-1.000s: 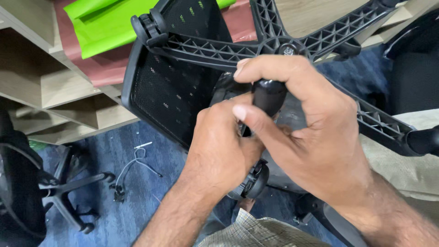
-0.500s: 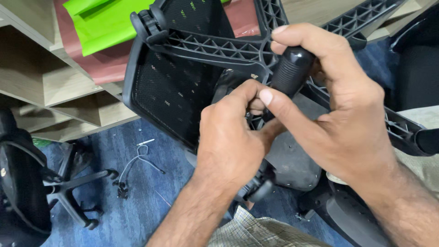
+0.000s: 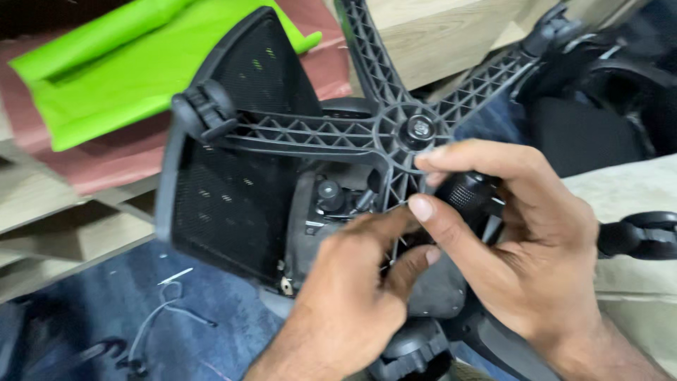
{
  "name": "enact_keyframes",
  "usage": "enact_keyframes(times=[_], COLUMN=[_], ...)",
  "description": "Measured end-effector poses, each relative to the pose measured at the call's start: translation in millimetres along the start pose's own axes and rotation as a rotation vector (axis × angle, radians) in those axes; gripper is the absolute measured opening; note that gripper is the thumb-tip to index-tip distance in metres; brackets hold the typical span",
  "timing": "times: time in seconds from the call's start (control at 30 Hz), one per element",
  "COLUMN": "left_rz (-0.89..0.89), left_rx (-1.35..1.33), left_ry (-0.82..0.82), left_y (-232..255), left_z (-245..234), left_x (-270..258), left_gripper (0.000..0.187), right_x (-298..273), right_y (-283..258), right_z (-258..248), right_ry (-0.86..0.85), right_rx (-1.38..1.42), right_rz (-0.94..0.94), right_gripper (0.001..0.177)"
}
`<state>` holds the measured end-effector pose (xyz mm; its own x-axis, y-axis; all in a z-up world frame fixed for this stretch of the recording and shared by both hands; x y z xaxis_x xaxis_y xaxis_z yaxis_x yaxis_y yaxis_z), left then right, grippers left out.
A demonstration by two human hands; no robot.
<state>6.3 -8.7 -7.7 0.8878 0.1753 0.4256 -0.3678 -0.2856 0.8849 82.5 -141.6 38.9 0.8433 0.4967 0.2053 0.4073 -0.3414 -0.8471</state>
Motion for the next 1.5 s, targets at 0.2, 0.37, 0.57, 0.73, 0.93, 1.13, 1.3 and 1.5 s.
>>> enact_keyframes(times=[0.2, 0.37, 0.57, 0.73, 0.93, 1.13, 1.3, 1.5], left_rz=[-0.226, -0.032, 0.01, -0.132, -0.194, -0.09, -0.168, -0.129], left_rx=[-0.054, -0.068, -0.134, -0.125, -0.073, -0.038, -0.173, -0.158], left_ry=[-0.043, -0.058, -0.169, -0.363, -0.265, -0.163, -0.292, -0.118], left_y=[-12.1, -13.8, -16.5, -12.0, -10.9, -13.9, -13.0, -12.4], left_z=[-0.2, 8.5, 14.3, -0.7, -10.2, -4.7, -10.5, -9.6], left_x=[16.7, 23.2, 27.1, 30.3, 31.6, 26.3, 16.9, 6.8], left_gripper=[0.034, 0.032, 0.035, 0.041, 0.031, 0.035, 0.041, 0.028], right_x=[1.1, -12.0, -13.6, -10.9, -11.6, -17.9, -23.4, -37.2], right_y=[-0.8, -4.9, -4.4, -6.0, -11.4, -12.9, -11.8, -11.7], right_z=[-0.8, -2.0, -15.7, -15.0, -7.0, -1.6, -8.6, 2.1], right_ry=[0.009, 0.106, 0.062, 0.035, 0.025, 0.082, 0.048, 0.021], right_rx=[-0.149, -0.186, -0.192, -0.186, -0.297, -0.282, -0.066, 0.001], right_rz=[-0.062, -0.012, 0.068, 0.058, 0.03, 0.063, 0.246, 0.177], right_gripper=[0.039, 0.045, 0.044, 0.049, 0.062, 0.064, 0.063, 0.046])
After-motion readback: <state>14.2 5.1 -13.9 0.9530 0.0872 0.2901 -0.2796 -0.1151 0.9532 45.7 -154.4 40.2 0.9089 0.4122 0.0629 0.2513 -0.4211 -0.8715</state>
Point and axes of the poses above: each hand's wrist, its own x-axis towards the middle knuckle, its own z-axis out of the palm, y = z × x, the point moved 1 cm from there along x, towards the middle knuckle, and after that the axes turned 10 degrees about z, right-handed, at the moved point
